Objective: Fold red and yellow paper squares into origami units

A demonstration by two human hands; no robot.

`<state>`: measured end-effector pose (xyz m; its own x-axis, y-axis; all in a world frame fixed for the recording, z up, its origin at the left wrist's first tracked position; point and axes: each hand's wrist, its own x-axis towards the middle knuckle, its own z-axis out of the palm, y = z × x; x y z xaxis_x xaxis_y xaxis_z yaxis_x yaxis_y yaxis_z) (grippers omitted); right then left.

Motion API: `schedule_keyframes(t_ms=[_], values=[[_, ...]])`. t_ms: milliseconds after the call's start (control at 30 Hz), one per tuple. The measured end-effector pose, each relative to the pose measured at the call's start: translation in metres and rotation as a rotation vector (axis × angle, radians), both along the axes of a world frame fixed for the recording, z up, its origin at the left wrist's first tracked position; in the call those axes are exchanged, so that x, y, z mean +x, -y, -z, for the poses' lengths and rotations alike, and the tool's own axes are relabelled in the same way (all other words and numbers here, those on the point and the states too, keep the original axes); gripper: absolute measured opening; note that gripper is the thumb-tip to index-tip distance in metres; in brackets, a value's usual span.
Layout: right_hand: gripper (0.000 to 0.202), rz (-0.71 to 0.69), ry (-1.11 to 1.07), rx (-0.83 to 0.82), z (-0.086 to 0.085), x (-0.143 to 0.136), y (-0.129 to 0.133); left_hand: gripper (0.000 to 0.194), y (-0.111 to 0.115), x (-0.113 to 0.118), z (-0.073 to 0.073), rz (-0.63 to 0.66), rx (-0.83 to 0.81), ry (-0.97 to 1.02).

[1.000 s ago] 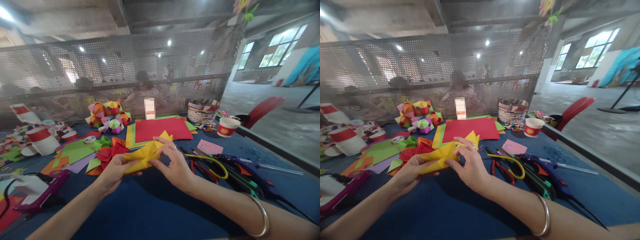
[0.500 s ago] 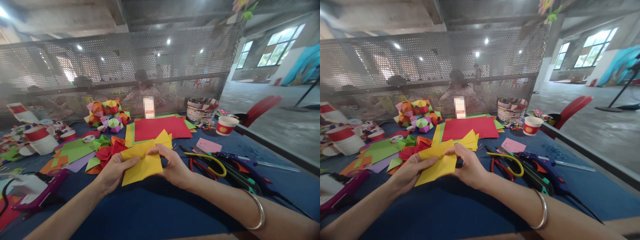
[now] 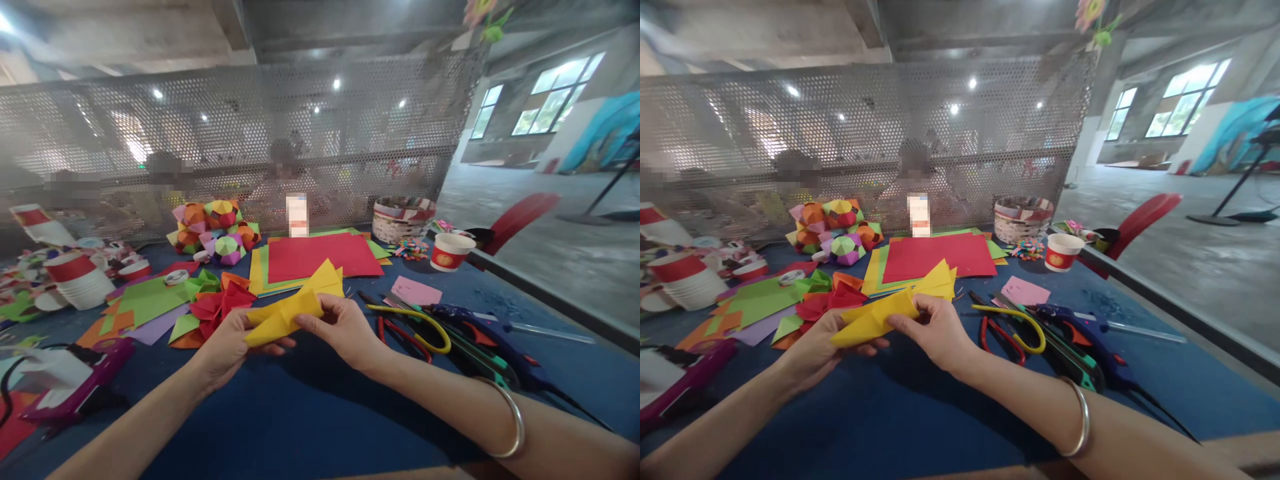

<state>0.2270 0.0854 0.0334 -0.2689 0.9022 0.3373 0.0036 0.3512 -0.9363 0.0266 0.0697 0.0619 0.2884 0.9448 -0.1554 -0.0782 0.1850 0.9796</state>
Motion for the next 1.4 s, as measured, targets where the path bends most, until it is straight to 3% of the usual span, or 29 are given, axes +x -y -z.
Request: schedule_keyframes(t_ms=[100, 200, 367, 467, 667, 800, 967, 1200, 1400], values=[[0.039, 0.033, -0.054, -0.106, -0.002, -0.001, 0.001, 0.043, 0.001, 0.001, 0.0, -0.016, 0.007, 0.117], [0.043, 0.115, -0.035, -0.125, -0.003, 0.001, -0.001, 0.052, 0.002, 0.002, 0.002, 0.001, 0.08, 0.195], [0.041, 0.108, -0.02, -0.113, -0.001, 0.001, 0.001, 0.045, 0.004, 0.004, 0.007, -0.02, 0.205, -0.055], [0.037, 0.077, -0.074, -0.128, -0.001, -0.002, 0.004, 0.044, 0.003, 0.005, 0.008, -0.044, 0.204, -0.087], [0.058, 0.018, -0.175, -0.205, -0.003, -0.003, 0.004, 0.05, 0.002, 0.006, 0.006, -0.058, 0.178, -0.1], [0.041, -0.013, -0.117, -0.19, -0.006, -0.001, 0.001, 0.055, 0.003, 0.007, 0.004, -0.041, 0.156, -0.125], [0.051, 0.029, -0.097, -0.174, -0.01, -0.001, 0.001, 0.058, 0.005, 0.006, 0.004, -0.023, 0.16, -0.159], [0.048, 0.048, -0.027, -0.148, -0.007, -0.001, 0.0, 0.06, 0.005, 0.007, 0.004, -0.023, 0.16, -0.193], [0.04, 0.135, 0.224, -0.024, 0.002, 0.006, -0.01, 0.052, 0.005, 0.008, 0.004, -0.018, 0.199, -0.337]])
